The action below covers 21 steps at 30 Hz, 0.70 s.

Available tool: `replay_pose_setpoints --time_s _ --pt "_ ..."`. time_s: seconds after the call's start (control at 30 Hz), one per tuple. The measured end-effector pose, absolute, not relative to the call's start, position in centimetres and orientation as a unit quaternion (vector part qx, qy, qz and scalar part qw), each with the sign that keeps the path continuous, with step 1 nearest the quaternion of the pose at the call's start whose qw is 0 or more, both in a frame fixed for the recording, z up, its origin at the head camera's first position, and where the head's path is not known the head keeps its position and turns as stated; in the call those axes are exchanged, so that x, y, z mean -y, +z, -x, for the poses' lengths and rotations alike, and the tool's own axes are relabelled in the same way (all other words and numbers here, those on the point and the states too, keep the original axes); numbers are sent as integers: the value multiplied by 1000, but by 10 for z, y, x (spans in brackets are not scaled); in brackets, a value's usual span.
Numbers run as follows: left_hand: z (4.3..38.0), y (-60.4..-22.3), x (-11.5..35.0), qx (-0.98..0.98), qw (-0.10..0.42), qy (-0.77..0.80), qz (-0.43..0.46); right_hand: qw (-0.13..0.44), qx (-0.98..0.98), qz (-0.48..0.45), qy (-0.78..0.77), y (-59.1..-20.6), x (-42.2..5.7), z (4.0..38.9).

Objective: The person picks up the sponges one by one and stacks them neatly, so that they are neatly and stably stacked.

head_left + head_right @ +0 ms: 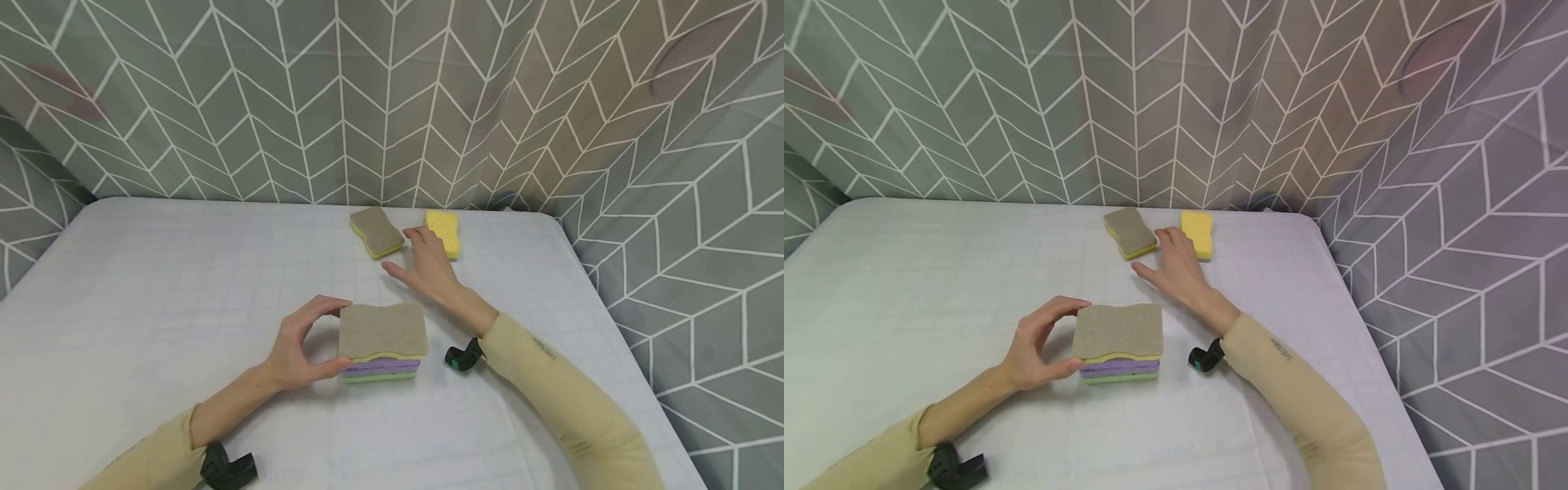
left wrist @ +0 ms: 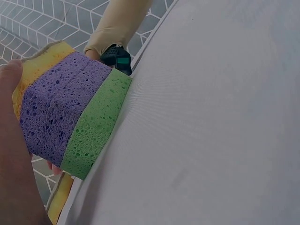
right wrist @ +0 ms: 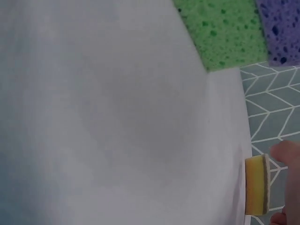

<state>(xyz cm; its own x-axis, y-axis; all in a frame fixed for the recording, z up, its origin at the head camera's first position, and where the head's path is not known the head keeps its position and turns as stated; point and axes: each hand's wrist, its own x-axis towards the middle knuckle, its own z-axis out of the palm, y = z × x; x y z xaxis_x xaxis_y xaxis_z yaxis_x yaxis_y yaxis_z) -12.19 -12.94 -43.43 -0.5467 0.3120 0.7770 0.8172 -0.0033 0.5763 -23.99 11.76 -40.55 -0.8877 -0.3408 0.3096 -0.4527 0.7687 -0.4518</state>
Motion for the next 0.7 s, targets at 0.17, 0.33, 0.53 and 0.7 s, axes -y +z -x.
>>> replay_pose_setpoints --time_s 0.17,0.33,0.53,0.7 --pt "122 -433 129 668 226 -567 425 94 946 -205 234 -402 -111 244" --pt "121 -433 130 671 224 -566 424 89 950 -201 221 -401 -104 249" --pt "120 -432 129 676 219 -564 421 92 957 -187 203 -402 -99 254" --pt "120 -432 129 676 223 -562 421 93 958 -176 207 -403 -97 256"
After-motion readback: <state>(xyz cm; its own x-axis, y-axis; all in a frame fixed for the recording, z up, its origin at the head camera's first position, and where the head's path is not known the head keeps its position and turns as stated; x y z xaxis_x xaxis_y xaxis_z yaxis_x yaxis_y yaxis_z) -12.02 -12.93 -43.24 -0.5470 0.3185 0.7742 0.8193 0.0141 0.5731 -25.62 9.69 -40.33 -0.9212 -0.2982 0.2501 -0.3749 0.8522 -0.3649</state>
